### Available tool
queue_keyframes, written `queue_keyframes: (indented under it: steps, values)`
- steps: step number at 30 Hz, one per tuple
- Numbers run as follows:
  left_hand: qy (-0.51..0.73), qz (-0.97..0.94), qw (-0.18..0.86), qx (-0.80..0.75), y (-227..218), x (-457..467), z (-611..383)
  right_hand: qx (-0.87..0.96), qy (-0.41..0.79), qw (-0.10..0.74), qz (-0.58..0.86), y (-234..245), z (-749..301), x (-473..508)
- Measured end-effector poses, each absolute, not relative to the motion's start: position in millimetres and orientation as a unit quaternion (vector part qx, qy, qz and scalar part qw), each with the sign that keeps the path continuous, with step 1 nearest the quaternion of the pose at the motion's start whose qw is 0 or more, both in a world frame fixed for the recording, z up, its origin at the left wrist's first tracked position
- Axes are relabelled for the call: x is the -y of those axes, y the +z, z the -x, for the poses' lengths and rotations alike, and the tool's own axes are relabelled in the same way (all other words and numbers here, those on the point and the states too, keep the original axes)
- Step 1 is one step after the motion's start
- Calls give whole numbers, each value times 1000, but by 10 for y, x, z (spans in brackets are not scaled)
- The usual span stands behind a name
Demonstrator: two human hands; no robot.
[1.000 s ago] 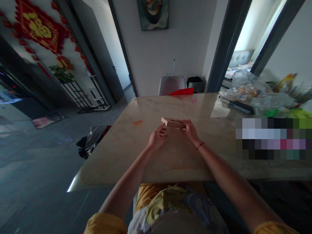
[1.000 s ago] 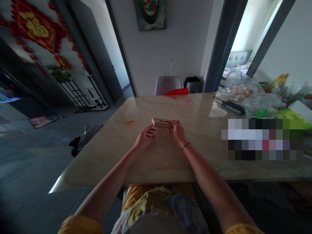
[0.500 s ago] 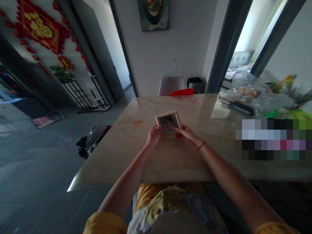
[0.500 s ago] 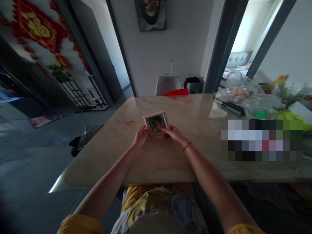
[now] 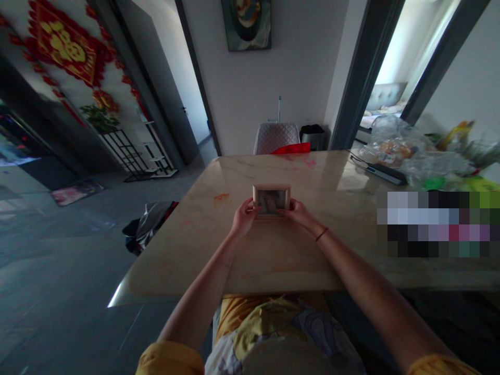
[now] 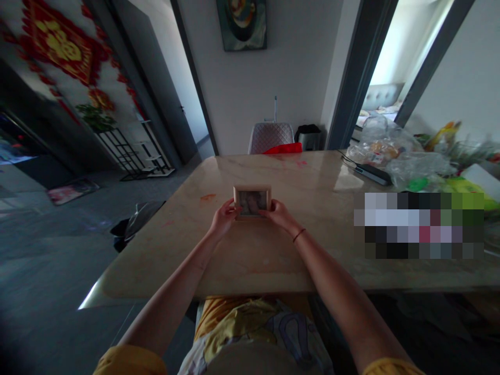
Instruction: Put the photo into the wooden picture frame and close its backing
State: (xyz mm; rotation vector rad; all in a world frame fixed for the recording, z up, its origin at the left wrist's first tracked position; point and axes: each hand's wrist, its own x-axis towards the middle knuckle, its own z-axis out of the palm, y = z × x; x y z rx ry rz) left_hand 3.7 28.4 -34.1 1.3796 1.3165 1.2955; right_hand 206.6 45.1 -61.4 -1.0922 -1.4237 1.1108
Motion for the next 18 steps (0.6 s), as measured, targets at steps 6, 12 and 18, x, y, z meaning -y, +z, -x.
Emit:
queue_keyframes:
  steps: [6,12,18]
  values:
    - [495,-571,377,-535,-407,-309,-3,597,443,484,461,-649,-2082,-475]
    - [430,-586,334,-600,-419,-298,8,567,456,488,481,-643,-2064,-466]
    - [351,-628,256,-646,-303,-212,-27,600,367,480,525,-649,-2047,-458]
